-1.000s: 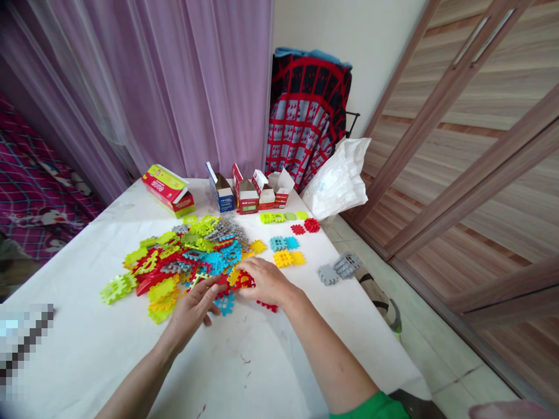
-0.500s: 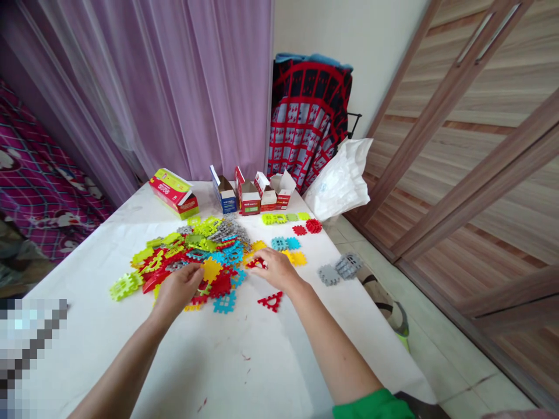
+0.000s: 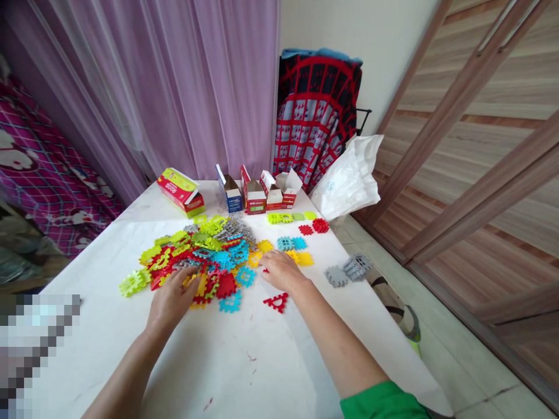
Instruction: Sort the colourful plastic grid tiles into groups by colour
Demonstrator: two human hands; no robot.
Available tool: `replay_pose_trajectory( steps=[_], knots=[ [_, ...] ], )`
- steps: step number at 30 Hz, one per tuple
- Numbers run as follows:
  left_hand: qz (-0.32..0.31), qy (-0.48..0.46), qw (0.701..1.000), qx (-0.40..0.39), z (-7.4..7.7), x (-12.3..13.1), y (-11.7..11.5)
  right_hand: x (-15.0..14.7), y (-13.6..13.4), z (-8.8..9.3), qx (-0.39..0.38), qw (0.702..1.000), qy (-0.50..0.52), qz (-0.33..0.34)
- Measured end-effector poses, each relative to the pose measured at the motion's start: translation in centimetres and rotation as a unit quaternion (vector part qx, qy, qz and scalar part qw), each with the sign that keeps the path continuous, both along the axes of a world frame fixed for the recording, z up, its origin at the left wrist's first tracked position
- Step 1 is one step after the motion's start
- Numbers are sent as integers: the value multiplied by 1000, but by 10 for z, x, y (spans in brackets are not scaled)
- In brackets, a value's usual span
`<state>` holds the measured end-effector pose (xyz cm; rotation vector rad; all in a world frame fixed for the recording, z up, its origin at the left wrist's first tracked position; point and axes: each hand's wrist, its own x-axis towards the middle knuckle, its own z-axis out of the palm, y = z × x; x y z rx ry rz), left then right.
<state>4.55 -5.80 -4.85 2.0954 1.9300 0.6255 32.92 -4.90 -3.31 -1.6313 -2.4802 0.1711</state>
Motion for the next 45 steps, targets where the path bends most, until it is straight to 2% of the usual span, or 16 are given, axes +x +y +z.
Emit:
replay_pose_trajectory(
  steps=[6, 10, 14, 18, 21, 23, 25, 28, 30, 32, 35, 37, 41, 45],
  knots=[
    [-47, 14, 998, 27, -13, 2, -2, -63, -9, 13, 19, 996, 86, 8],
    [-48, 33, 998, 35, -19, 3, -3, -100, 2, 11, -22, 993, 87, -82],
    [-47, 46, 997, 25, -19, 5, -4, -107, 17, 4, -82, 974, 174, -122],
    [-58, 58, 997, 11, -16, 11, -5, -97, 14, -6, -126, 931, 295, -173],
    [-69, 85, 994, 1, -14, 15, -4, -100, -6, -10, -64, 931, 309, -183],
    [-73, 100, 992, -7, -13, 17, -3, -106, -20, -11, 8, 943, 302, -138],
    [-72, 108, 991, -15, -13, 17, -3, -109, -28, -11, 48, 940, 319, -112],
    [-69, 108, 992, -18, -15, 16, -2, -94, -24, -11, 45, 890, 421, -171],
    [-70, 102, 992, -12, -18, 15, -2, -68, -17, -14, 37, 846, 481, -228],
    [-73, 88, 993, 1, -22, 12, -3, -36, -11, -19, 35, 828, 486, -279],
    [-76, 60, 995, 34, -29, 8, -3, 5, -11, -34, 19, 829, 442, -342],
    [-77, 49, 994, 54, -33, 6, -3, 19, -13, -45, 2, 832, 416, -367],
    [-74, 47, 993, 73, -37, 3, -3, 22, -14, -60, -15, 833, 396, -385],
    [-81, 48, 992, 81, -38, 2, -3, 16, -14, -57, -9, 840, 374, -392]
  ],
)
